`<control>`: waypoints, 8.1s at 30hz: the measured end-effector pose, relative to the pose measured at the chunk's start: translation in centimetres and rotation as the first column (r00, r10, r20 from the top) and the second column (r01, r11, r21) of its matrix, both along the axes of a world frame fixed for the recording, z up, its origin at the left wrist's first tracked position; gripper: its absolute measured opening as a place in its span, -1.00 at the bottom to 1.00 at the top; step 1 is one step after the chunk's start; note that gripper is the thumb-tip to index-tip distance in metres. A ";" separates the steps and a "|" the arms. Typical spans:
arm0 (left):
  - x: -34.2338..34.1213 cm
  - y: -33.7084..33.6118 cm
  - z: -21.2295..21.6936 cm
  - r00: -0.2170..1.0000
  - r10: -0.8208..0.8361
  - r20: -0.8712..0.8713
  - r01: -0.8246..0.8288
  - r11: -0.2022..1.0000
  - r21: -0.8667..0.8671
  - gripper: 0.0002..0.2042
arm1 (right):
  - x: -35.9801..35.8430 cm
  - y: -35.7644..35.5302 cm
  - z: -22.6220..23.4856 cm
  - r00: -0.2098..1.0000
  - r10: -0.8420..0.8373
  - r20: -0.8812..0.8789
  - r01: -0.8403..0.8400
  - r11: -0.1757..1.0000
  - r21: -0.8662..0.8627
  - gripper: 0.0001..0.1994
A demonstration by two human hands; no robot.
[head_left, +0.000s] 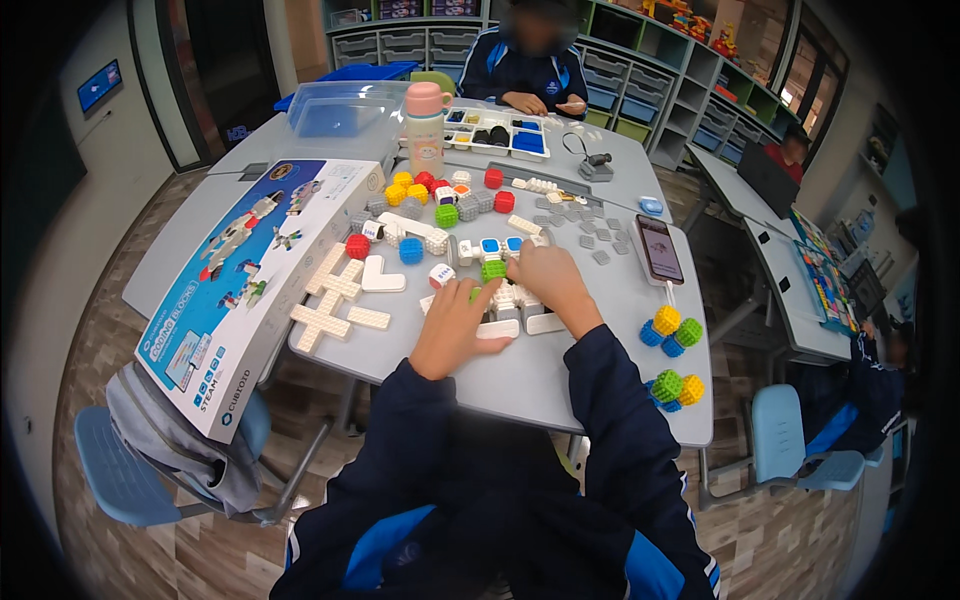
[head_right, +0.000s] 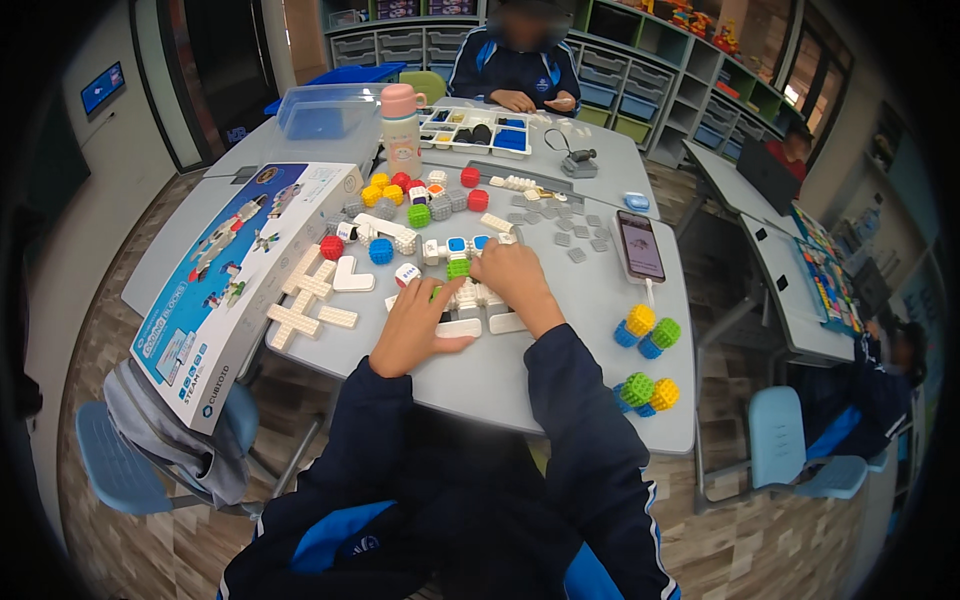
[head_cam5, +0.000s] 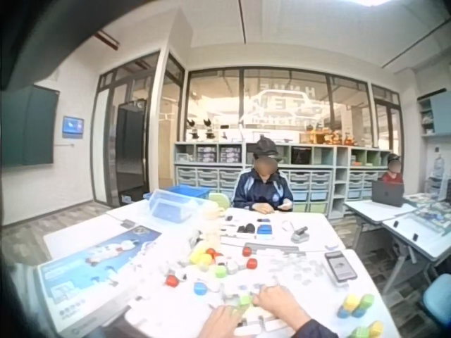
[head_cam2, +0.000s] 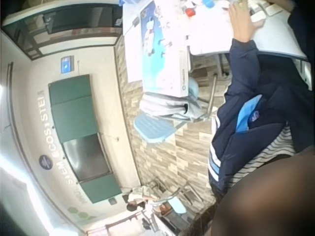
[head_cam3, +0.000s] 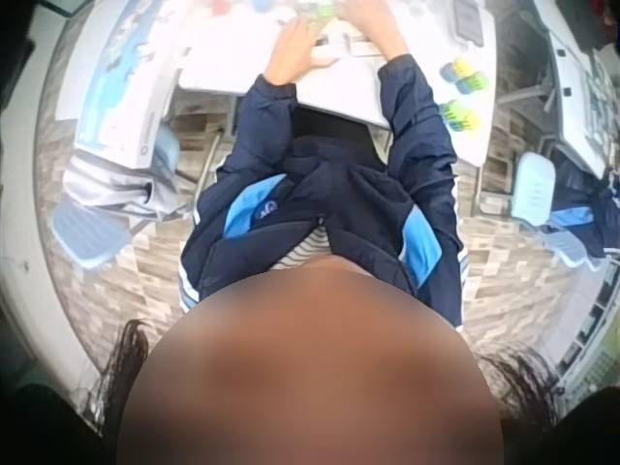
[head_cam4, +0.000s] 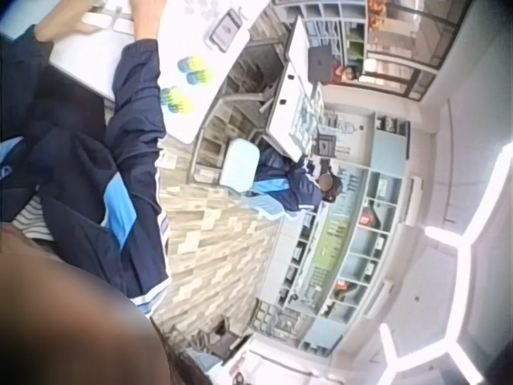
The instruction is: The person assembles colorful interlocking plastic blocks into small structures on a table. They pick up blocks, align them, and snap them together, occasionally adjusting the assembled pieces. The person also handles white rectangular blocks and a small black component, integrating them into the build.
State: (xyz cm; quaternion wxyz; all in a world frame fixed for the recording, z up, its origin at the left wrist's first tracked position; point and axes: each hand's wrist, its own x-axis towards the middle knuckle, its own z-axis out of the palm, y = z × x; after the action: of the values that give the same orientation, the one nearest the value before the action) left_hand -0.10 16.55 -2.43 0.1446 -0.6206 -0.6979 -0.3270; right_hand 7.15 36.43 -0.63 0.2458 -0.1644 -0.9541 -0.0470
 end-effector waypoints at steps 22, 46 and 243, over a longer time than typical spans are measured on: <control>-0.5 -0.2 -0.4 0.999 -0.019 0.046 0.016 0.998 0.065 -0.26 | -7.9 11.2 3.3 0.991 -0.108 -0.075 0.053 0.851 -0.522 -0.67; -1.1 -0.8 -0.7 0.985 0.038 0.168 -0.048 0.997 0.058 -0.39 | -5.5 1.9 9.0 0.997 -0.055 -0.059 0.009 0.805 -0.593 -0.61; 0.5 -1.2 -0.5 0.287 -0.146 0.947 -0.160 0.967 0.198 -0.45 | -10.8 17.6 -1.2 0.885 -0.466 -0.020 0.433 0.838 -0.332 -0.53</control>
State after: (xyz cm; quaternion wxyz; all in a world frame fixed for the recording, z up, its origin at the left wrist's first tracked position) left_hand 0.36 15.35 -2.97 -0.2210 -0.2745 -0.5998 -0.7184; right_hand -3.64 53.98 -1.80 0.2455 -0.4234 -0.8700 0.0594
